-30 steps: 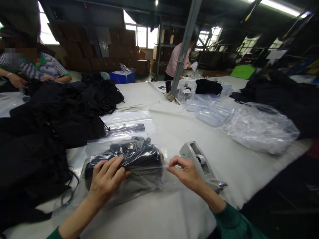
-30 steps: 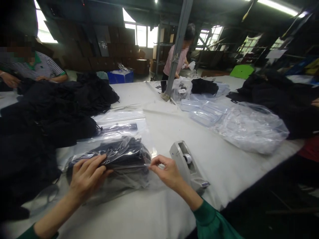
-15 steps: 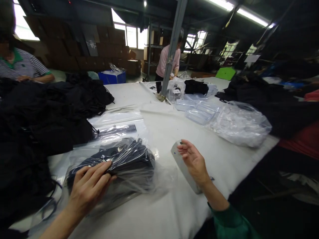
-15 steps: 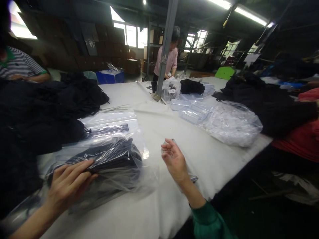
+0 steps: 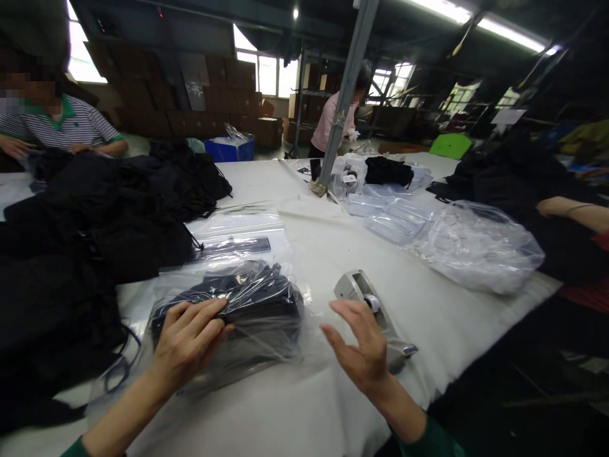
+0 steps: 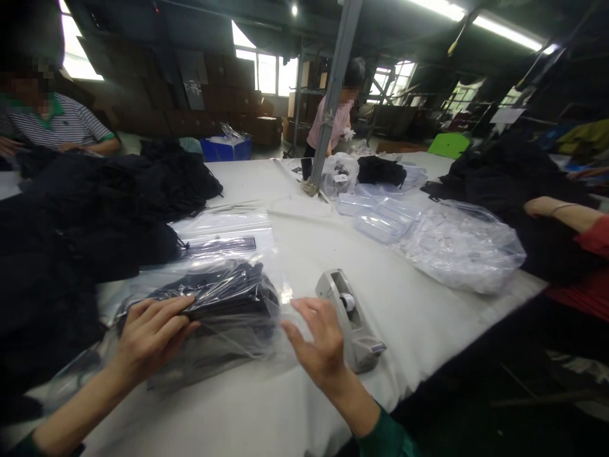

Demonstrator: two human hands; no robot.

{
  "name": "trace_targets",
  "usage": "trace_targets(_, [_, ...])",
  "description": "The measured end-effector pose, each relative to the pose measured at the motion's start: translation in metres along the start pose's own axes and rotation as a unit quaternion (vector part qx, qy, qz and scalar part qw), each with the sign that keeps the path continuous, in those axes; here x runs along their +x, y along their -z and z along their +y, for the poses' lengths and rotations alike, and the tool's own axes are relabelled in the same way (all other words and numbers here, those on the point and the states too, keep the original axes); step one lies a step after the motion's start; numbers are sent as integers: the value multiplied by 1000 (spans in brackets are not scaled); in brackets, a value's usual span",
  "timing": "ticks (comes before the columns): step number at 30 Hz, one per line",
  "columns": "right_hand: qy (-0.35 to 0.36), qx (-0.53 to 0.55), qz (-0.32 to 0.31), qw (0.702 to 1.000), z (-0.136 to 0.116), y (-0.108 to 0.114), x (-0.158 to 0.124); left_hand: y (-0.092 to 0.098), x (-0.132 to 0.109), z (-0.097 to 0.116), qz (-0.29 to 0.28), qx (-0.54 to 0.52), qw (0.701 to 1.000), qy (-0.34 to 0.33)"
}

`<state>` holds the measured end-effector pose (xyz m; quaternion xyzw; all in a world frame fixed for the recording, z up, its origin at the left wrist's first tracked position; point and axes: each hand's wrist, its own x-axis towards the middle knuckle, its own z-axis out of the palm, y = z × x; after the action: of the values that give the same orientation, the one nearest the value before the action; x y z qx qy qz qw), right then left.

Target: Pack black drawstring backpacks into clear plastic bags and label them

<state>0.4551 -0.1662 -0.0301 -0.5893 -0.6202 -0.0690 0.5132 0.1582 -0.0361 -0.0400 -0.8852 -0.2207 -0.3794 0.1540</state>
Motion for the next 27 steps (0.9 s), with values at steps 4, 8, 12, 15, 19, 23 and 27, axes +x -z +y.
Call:
trace_targets(4, [160,3,-148,976,-23,-23,24,0,0,-2,-17,6,1000,-9])
trace_targets(8, [118,79,-184,973,-14,-54,39,-3,-5,-8,1,1,1000,-25])
trace_targets(12, [65,136,-179,972,-9,-68,40,0,-5,-10,-47,67,992,-91])
trace_targets(15, [34,160,-177,971,-17,-67,40,5,-2,-8,-109,97,984,-99])
trace_targets(19, [-61,156,-153,974,-10,-26,38,8,-3,-5,-110,79,986,-95])
trace_targets(23, [-217,56,-55,973,39,64,12,6,-11,-7,-120,66,987,-88])
trace_targets(27, [-365,7,-37,930,77,131,-32,0,-18,-14,-112,21,991,-64])
